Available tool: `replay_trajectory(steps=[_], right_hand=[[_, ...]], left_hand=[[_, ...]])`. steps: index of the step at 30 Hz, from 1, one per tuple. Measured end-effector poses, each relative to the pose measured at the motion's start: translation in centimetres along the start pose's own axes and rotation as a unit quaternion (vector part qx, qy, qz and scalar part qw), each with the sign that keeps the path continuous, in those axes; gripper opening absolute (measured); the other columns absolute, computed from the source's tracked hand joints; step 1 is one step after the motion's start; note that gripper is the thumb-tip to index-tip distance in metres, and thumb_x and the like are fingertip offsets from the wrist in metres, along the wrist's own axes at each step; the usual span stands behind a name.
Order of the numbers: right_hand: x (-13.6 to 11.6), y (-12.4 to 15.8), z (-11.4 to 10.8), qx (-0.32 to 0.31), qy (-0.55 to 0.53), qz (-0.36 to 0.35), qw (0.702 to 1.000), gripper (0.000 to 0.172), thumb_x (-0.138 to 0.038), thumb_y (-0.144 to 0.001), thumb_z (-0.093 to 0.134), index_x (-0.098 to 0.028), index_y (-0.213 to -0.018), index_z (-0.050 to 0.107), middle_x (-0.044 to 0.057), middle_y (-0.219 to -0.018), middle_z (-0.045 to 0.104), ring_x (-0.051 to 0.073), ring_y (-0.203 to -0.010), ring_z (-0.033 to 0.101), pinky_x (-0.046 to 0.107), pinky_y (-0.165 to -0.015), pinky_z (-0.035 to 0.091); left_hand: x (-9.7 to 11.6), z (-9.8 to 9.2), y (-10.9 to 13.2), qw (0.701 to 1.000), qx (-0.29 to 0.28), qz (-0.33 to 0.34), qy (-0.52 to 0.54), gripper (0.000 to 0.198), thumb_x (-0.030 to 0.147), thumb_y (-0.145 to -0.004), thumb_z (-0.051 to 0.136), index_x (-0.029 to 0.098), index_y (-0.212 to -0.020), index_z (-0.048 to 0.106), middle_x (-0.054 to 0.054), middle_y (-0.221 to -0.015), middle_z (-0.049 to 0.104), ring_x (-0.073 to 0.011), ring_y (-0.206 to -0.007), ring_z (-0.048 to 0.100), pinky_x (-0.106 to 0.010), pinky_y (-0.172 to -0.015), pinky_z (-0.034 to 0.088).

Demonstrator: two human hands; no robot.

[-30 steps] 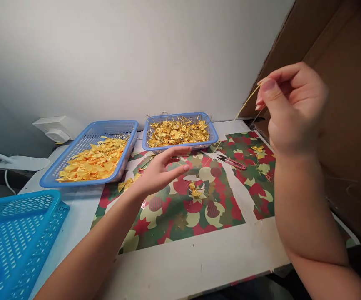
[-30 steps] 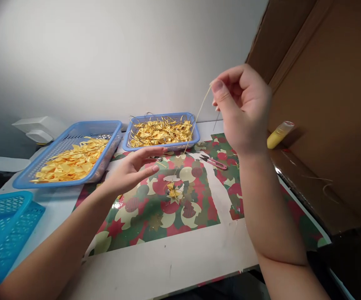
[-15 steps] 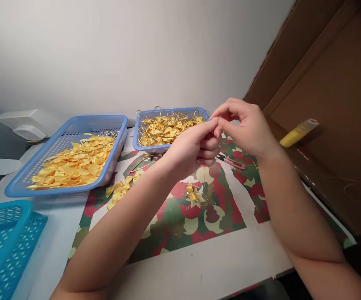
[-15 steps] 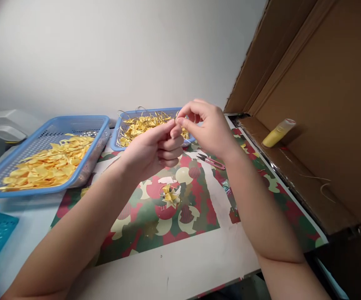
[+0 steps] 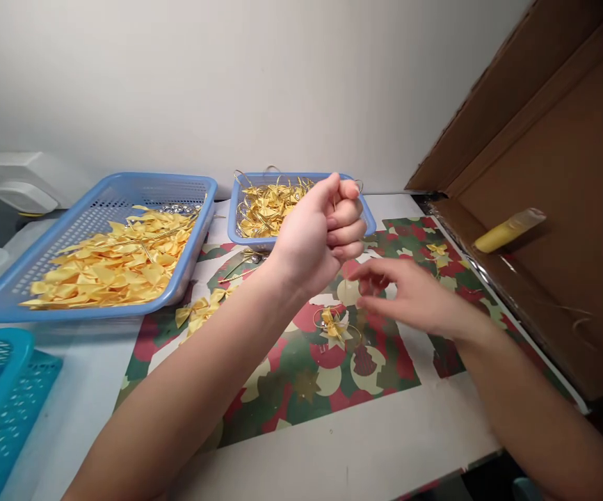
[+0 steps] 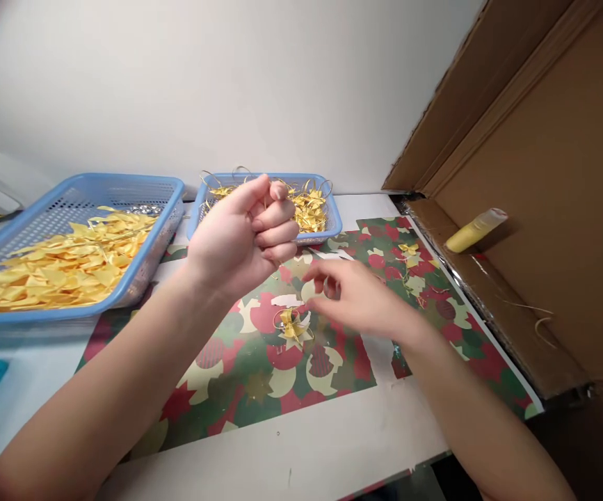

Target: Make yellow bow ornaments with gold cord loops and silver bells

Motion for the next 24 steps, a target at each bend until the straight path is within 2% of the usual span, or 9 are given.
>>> replay_trajectory(steps=[2, 4, 6, 9, 14, 17, 20, 22, 24], right_hand=[[0.4, 0.7, 1.9, -0.011, -0.017, 0.005, 1.0, 0.023, -0.027, -0.078, 0.073, -0.022, -0.1, 0.071, 0.003, -0.084, 0.069, 0.016, -0.072, 0.062, 0.027, -0.06, 0.05], [0.5, 0.9, 3.3, 0.001, -0.048, -0.003, 0.999, 0.019, -0.029, -0.081, 0.071, -0.022, -0.099, 0.071, 0.003, -0.084, 0.069, 0.015, -0.075, 0.062, 0.027, -0.064, 0.05], [0.2, 0.9, 4.2, 0.01, -0.068, -0.021, 0.997, 0.014, -0.026, -0.083, 0.069, -0.022, -0.096, 0.072, 0.001, -0.082, 0.067, 0.014, -0.074, 0.061, 0.026, -0.064, 0.049], [-0.5, 0.7, 4.9, 0.012, -0.07, -0.038, 0.997, 0.006, -0.02, -0.082, 0.068, -0.022, -0.087, 0.072, 0.0, -0.078, 0.066, 0.013, -0.072, 0.058, 0.025, -0.064, 0.047], [-0.3, 0.9, 4.7, 0.005, -0.083, -0.038, 0.996, 0.011, -0.018, -0.085, 0.065, -0.021, -0.079, 0.073, 0.0, -0.078, 0.068, 0.013, -0.073, 0.06, 0.025, -0.067, 0.048], [0.5, 1.2, 4.6, -0.018, -0.091, -0.017, 0.996, 0.01, -0.021, -0.086, 0.065, -0.022, -0.083, 0.075, 0.002, -0.085, 0.07, 0.015, -0.079, 0.063, 0.027, -0.071, 0.05], [1.1, 1.7, 4.5, -0.044, -0.09, -0.008, 0.995, 0.011, -0.021, -0.086, 0.065, -0.023, -0.084, 0.075, 0.002, -0.087, 0.07, 0.016, -0.083, 0.064, 0.03, -0.075, 0.051], [1.4, 1.9, 4.5, -0.052, -0.087, -0.012, 0.995, 0.011, -0.02, -0.086, 0.064, -0.024, -0.082, 0.074, 0.002, -0.086, 0.07, 0.017, -0.084, 0.063, 0.031, -0.077, 0.05], [1.5, 2.1, 4.5, -0.056, -0.084, -0.02, 0.995, 0.011, -0.02, -0.085, 0.065, -0.024, -0.081, 0.074, 0.002, -0.085, 0.071, 0.018, -0.087, 0.062, 0.033, -0.078, 0.05]], left_hand=[[0.9, 0.3, 0.6, 1.0, 0.023, 0.014, 0.01, 0.041, 0.038, -0.104, 0.024, 0.019, -0.082, 0.053, 0.009, -0.046, 0.016, -0.0023, -0.03, 0.021, -0.013, -0.035, 0.02], [1.8, 0.8, 1.4, 0.998, 0.036, 0.026, 0.042, 0.044, 0.037, -0.105, 0.016, 0.02, -0.082, 0.051, 0.008, -0.047, 0.015, -0.0019, -0.029, 0.023, -0.013, -0.035, 0.02], [2.5, 1.5, 2.2, 0.995, 0.025, 0.045, 0.086, 0.046, 0.037, -0.105, 0.014, 0.02, -0.077, 0.046, 0.007, -0.048, 0.013, -0.0016, -0.03, 0.022, -0.013, -0.035, 0.02], [3.1, 2.2, 3.1, 0.992, 0.005, 0.065, 0.107, 0.048, 0.034, -0.106, 0.013, 0.02, -0.07, 0.041, 0.005, -0.051, 0.011, -0.0012, -0.031, 0.022, -0.013, -0.034, 0.02], [3.0, 2.0, 3.1, 0.995, 0.033, 0.081, 0.053, 0.049, 0.034, -0.105, 0.013, 0.02, -0.082, 0.054, 0.006, -0.05, 0.015, 0.0003, -0.03, 0.029, -0.011, -0.035, 0.025], [3.4, 1.7, 3.1, 0.993, 0.059, 0.102, 0.02, 0.05, 0.029, -0.104, 0.011, 0.021, -0.096, 0.06, 0.007, -0.052, 0.03, 0.002, -0.033, 0.044, -0.008, -0.039, 0.025], [4.0, 1.3, 3.4, 0.989, 0.081, 0.121, -0.02, 0.054, 0.032, -0.103, 0.008, 0.023, -0.11, 0.061, 0.005, -0.071, 0.053, -0.0045, -0.055, 0.067, -0.008, -0.045, 0.028], [4.6, 1.0, 3.6, 0.985, 0.1, 0.137, -0.028, 0.063, 0.036, -0.1, 0.001, 0.025, -0.116, 0.061, 0.005, -0.083, 0.057, -0.0096, -0.069, 0.073, -0.009, -0.049, 0.03], [5.1, 0.6, 3.6, 0.981, 0.121, 0.149, -0.019, 0.077, 0.037, -0.095, -0.011, 0.024, -0.117, 0.061, 0.004, -0.085, 0.054, -0.0108, -0.075, 0.073, -0.011, -0.052, 0.032]])
Point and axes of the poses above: each hand's wrist, its own y-axis away from the middle knuckle, its own z-axis out of the palm, x = y × z, the point moved 4 cm from there along -y, towards the middle knuckle
